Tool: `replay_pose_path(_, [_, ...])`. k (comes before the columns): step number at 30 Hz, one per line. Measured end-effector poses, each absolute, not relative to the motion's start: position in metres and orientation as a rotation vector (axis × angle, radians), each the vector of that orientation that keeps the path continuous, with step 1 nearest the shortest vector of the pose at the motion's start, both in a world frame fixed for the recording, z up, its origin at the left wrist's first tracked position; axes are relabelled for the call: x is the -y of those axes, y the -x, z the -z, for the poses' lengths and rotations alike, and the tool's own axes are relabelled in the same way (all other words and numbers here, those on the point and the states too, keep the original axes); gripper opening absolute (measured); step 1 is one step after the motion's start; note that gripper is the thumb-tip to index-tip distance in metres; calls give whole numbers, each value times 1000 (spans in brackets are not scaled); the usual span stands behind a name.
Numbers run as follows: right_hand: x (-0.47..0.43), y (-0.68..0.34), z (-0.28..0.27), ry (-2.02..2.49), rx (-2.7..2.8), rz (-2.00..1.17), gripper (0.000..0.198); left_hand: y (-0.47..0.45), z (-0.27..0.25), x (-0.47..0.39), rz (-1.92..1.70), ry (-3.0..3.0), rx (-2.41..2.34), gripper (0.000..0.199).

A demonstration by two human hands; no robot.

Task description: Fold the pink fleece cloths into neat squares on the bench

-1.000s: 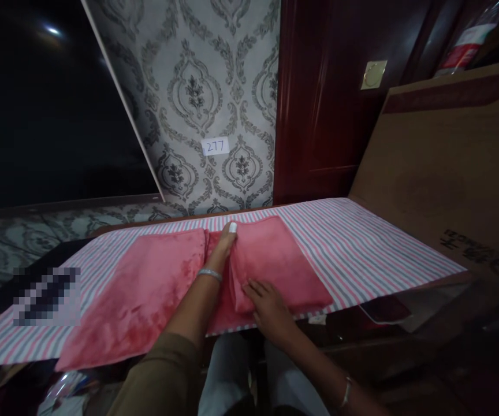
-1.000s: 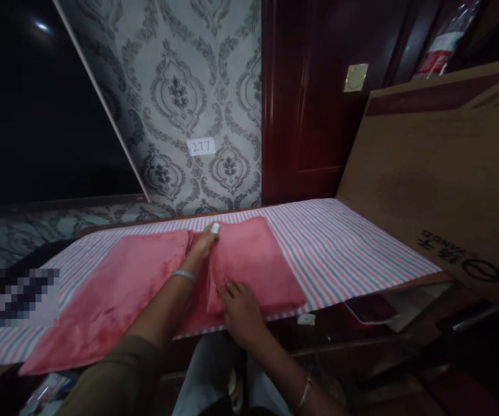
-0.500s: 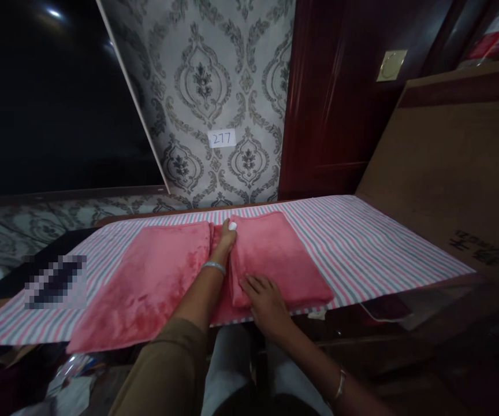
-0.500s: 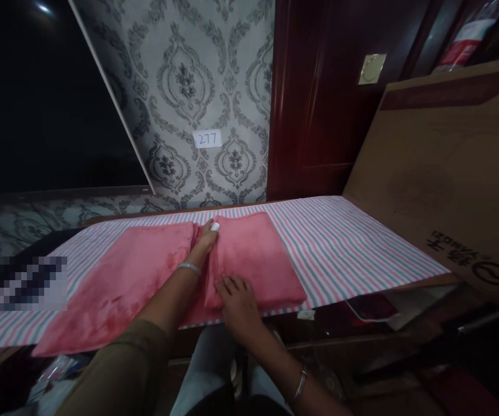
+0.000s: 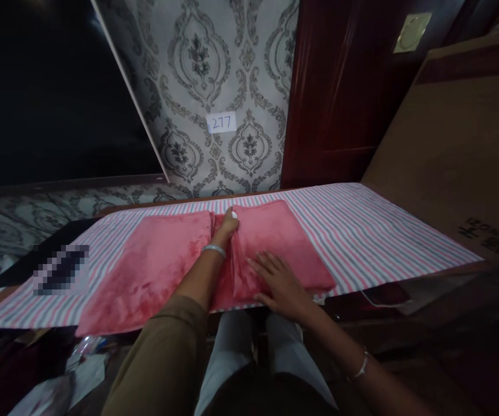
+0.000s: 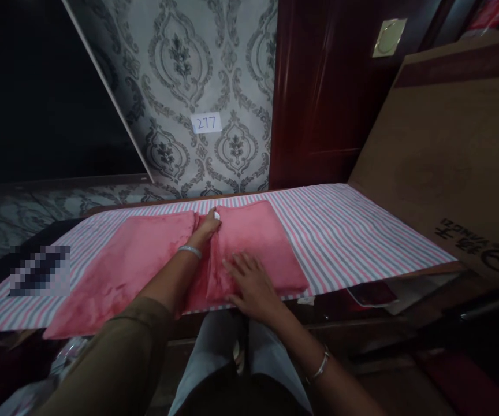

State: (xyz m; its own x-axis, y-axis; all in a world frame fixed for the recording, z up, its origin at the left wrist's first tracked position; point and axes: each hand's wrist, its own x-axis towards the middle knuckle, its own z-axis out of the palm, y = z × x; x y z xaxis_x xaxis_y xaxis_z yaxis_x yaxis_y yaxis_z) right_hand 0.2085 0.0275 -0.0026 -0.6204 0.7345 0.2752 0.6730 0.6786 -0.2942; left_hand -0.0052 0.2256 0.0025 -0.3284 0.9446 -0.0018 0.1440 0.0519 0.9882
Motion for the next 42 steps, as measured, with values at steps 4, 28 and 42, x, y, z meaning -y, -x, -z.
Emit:
replay_pose_path(4, [-22, -197, 27, 1093, 2573, -209, 74, 9, -4, -221, -1265, -1121, -1639, 97])
replay_pose_path(28, [-99, -254, 25, 1564, 2285, 81, 58, -43, -18, -170, -573, -2159, -2107, 66])
replay_pose_path(42, [-93, -252, 34, 1536, 2282, 14, 54, -58, -27, -178, -505, -2166, -2007, 55])
